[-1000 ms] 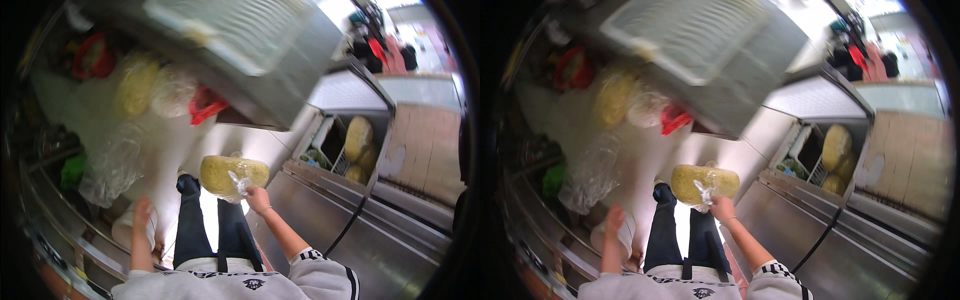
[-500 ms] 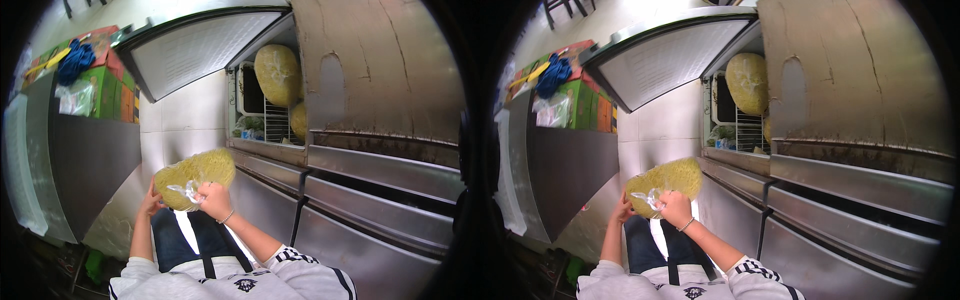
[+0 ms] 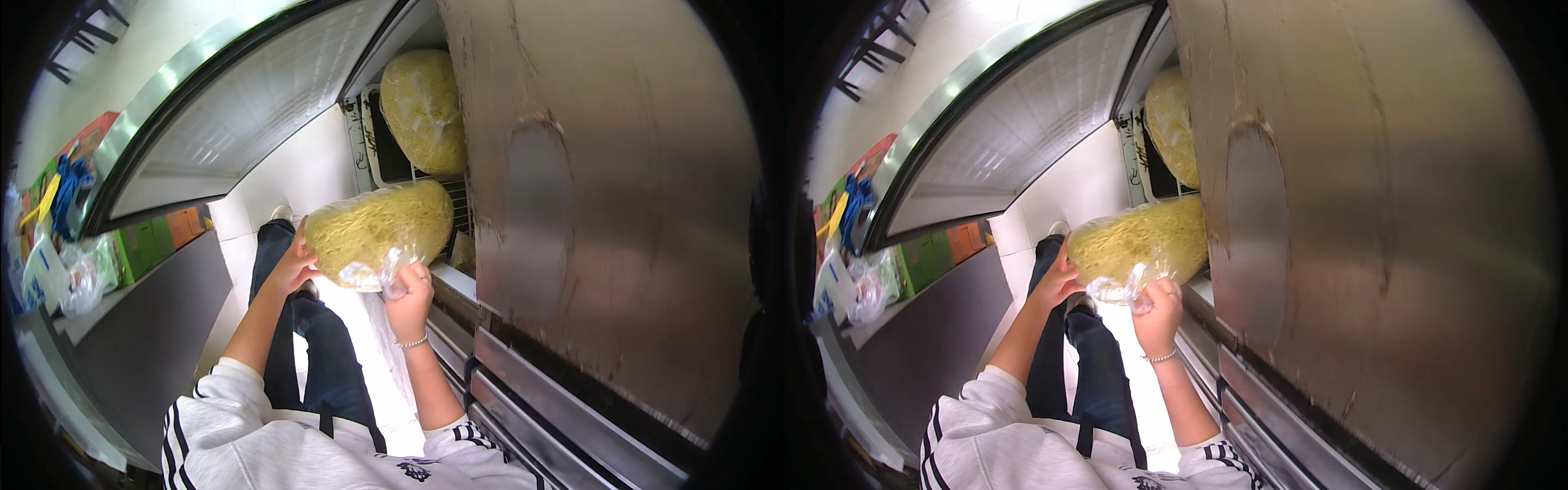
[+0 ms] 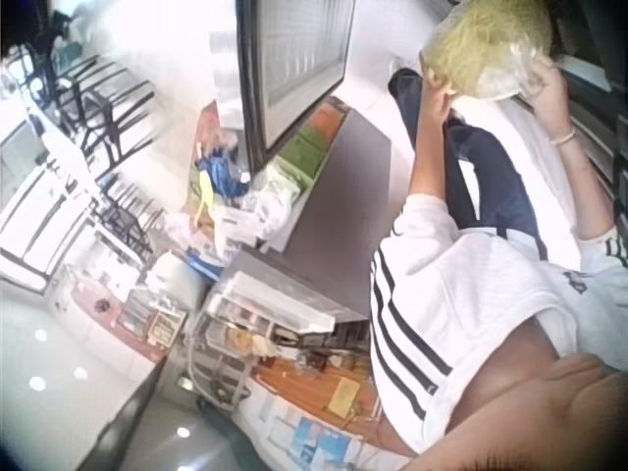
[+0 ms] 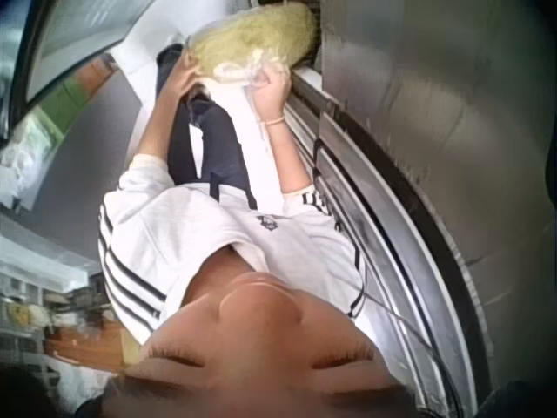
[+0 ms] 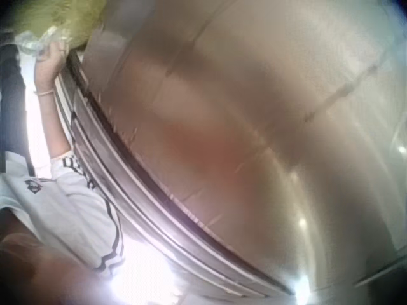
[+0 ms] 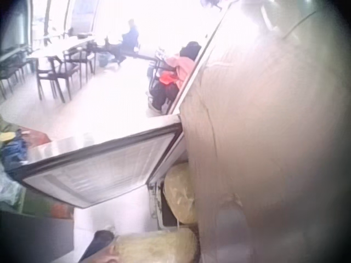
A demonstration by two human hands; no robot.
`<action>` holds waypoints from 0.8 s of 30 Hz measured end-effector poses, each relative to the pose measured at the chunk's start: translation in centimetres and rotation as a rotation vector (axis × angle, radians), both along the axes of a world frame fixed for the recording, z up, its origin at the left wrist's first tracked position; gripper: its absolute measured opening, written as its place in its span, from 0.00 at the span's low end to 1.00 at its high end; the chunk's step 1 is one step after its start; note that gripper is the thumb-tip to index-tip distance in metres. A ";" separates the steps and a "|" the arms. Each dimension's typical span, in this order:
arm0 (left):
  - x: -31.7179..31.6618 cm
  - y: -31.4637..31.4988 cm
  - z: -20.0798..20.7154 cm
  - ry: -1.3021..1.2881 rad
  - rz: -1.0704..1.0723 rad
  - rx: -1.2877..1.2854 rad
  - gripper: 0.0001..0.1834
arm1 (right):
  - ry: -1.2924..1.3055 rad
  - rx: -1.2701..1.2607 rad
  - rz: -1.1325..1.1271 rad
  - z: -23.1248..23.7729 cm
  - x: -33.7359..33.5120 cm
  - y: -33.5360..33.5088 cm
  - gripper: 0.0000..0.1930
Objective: The person retrieves plastic-wrapped bundles of noodles from the floor, ties the bags shut, and places them into a chest freezer. They repeat this process for several bundles, organizing them inside the freezer.
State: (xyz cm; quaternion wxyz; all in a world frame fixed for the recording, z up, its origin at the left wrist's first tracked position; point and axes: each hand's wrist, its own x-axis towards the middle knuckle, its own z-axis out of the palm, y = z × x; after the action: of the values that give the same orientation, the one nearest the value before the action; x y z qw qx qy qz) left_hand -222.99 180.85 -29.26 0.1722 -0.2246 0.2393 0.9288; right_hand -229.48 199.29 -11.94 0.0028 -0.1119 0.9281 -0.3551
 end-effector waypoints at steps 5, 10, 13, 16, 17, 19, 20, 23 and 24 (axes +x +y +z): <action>-6.2 -0.1 -2.4 -0.172 -0.206 -0.043 0.46 | -0.157 -0.006 -0.178 -2.2 -5.6 -0.5 0.17; -9.0 -0.3 -2.4 -0.257 -0.348 -0.068 0.45 | -0.180 -0.113 -0.335 -2.0 -8.4 -2.3 0.13; -9.7 1.6 -1.8 -0.315 -0.391 -0.052 0.45 | -0.206 -0.234 -0.443 -2.0 -9.5 -1.7 0.08; -10.7 3.8 -1.4 -0.265 -0.431 -0.081 0.45 | -0.194 -0.071 -0.639 -2.8 -10.4 0.3 0.04; -11.2 4.4 -1.4 -0.257 -0.458 -0.110 0.46 | -0.134 -0.147 -0.715 -3.3 -10.5 0.9 0.04; -12.4 5.1 -1.4 -0.195 -0.492 -0.180 0.46 | -0.018 -0.304 -0.898 -4.1 -10.6 1.7 0.06; -13.2 5.3 -1.4 -0.142 -0.498 -0.218 0.46 | 0.022 -0.363 -1.001 -4.2 -10.5 1.9 0.09; -15.8 6.8 -1.8 0.005 -0.528 -0.320 0.47 | 0.130 -0.420 -1.071 -3.9 -10.6 2.5 0.16; -17.0 7.6 -2.1 0.035 -0.524 -0.366 0.47 | 0.079 -0.436 -1.135 -3.7 -10.8 2.8 0.18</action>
State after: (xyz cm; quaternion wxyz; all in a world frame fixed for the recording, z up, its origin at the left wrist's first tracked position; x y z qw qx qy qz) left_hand -240.00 188.41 -31.37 0.3583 -0.1667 0.4550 0.7980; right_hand -240.27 202.09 -15.62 -0.2443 0.3895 0.7481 -0.4785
